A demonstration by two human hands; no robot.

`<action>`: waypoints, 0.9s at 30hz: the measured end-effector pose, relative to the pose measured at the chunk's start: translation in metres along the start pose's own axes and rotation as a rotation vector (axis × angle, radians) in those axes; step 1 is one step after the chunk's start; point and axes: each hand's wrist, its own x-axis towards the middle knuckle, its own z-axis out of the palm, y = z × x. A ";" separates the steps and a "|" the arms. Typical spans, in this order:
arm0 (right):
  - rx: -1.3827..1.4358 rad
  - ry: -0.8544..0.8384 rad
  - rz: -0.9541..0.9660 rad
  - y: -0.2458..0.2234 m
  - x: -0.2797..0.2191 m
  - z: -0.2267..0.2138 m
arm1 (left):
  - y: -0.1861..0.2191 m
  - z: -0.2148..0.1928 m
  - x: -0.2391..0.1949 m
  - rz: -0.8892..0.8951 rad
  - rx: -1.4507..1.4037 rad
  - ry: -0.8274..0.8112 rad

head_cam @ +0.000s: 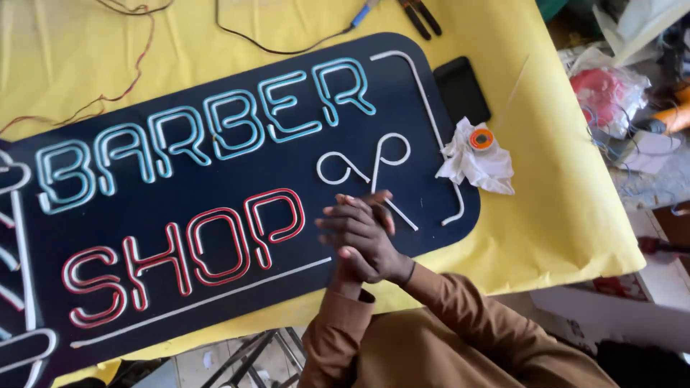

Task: Soldering electrical connections on a neon-style barber shop sign using a soldering iron and solder wire.

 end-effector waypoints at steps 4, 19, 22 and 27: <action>-0.043 -0.044 -0.008 0.027 0.005 -0.010 | -0.024 0.086 0.011 0.239 0.434 0.415; -0.287 0.451 0.655 0.148 0.019 -0.185 | 0.047 0.057 0.164 0.384 1.567 1.020; -0.138 0.310 0.637 0.180 0.054 -0.157 | 0.111 0.014 0.220 0.363 2.016 0.932; -0.069 0.338 0.449 0.223 0.097 -0.123 | 0.221 -0.069 0.318 0.835 2.728 0.668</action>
